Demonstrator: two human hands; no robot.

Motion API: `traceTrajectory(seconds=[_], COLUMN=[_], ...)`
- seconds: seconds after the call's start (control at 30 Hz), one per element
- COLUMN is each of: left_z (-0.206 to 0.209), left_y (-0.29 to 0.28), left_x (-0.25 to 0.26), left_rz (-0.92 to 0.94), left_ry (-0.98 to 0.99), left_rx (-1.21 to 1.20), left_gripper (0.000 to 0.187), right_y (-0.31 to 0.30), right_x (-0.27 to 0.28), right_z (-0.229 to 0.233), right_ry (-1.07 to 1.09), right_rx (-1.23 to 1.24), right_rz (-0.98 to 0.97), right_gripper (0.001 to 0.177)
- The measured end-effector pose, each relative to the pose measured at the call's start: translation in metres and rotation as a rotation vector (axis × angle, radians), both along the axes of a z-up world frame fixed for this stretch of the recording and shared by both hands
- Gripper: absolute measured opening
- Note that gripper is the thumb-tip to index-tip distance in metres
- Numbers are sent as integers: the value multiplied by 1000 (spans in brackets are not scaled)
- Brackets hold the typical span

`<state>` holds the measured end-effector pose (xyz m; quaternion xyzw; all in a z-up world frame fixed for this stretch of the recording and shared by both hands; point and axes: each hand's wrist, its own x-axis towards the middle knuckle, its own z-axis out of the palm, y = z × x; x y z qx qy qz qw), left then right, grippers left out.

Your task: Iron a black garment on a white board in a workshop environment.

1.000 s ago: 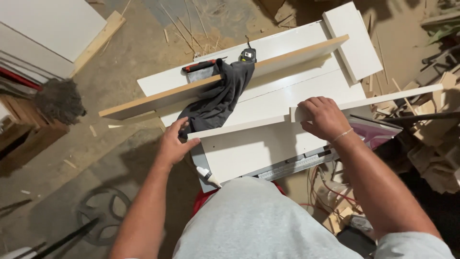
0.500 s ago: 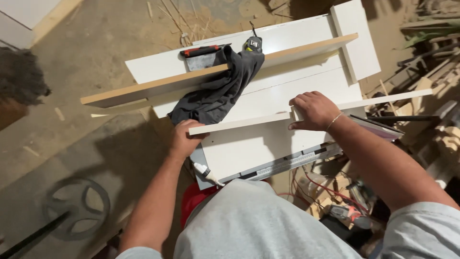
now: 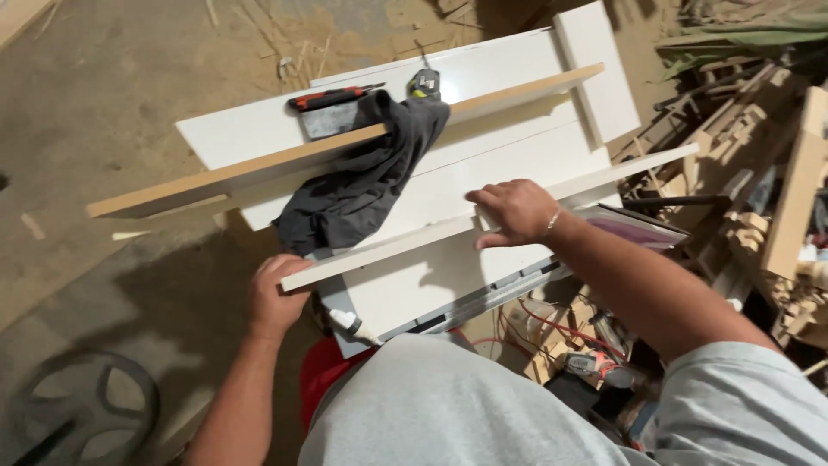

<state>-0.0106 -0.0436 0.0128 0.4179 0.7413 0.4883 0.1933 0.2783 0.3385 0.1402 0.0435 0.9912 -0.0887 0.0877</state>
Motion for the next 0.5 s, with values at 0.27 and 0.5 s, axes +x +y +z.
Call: traceTrajectory(seconds=[0.27, 0.5], left_z=[-14, -6], left_y=[14, 13], left_x=[5, 0], left_rz=[-84, -96], left_ry=[-275, -249], left_rx=[218, 291], left_gripper=[26, 32], right_y=[-26, -90], right_x=[-19, -78], right_z=[0, -2], right_ry=[53, 92], right_rx=[133, 130], right_rz=[83, 90], right_gripper=[71, 70])
